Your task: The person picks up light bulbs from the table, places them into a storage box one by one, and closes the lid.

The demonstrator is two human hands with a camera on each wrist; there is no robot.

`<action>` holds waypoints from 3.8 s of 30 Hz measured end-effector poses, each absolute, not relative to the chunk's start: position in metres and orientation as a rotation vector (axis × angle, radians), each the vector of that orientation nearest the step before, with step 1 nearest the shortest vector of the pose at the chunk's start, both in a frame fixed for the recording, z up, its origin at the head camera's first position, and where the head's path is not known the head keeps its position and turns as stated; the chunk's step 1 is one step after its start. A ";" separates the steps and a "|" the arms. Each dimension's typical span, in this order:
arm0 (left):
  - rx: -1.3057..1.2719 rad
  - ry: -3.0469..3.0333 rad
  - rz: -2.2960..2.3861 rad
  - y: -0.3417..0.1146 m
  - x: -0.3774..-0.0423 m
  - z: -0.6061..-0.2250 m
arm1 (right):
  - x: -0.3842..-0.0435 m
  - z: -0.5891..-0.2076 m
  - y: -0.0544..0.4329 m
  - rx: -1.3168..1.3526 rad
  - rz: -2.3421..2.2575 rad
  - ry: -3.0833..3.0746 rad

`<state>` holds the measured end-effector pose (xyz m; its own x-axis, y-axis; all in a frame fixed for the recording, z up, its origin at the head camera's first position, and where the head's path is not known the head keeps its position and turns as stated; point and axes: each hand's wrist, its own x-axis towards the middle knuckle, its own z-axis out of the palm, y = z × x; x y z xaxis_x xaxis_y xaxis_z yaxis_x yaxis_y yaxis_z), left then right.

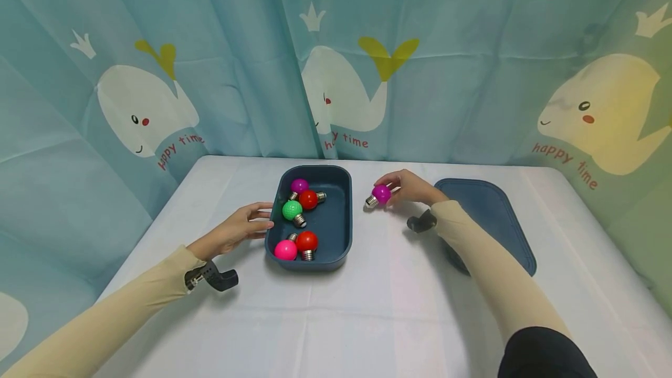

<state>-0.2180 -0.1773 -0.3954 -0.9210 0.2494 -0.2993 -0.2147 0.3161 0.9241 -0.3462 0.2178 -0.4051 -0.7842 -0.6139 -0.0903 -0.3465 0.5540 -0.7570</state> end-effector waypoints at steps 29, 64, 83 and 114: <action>0.003 2.199 1.632 -0.175 -0.220 -0.395 | -0.357 -0.296 0.185 -0.865 -0.833 2.490; 0.019 2.197 1.639 -0.177 -0.218 -0.395 | -0.328 -0.317 0.062 -1.202 -0.370 2.249; 0.005 2.194 1.637 -0.177 -0.221 -0.397 | -0.332 -0.342 0.037 -1.139 -0.191 2.180; 0.016 2.184 1.680 -0.178 -0.219 -0.400 | -0.338 -0.339 0.063 -1.120 -0.517 2.040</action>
<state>-0.2187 -0.1778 -0.3999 -0.9261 0.2389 -0.2919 -0.2208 0.2840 0.9330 -0.3382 0.0629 -0.3393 -0.3457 -0.8429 -0.4123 -0.5450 0.5381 -0.6430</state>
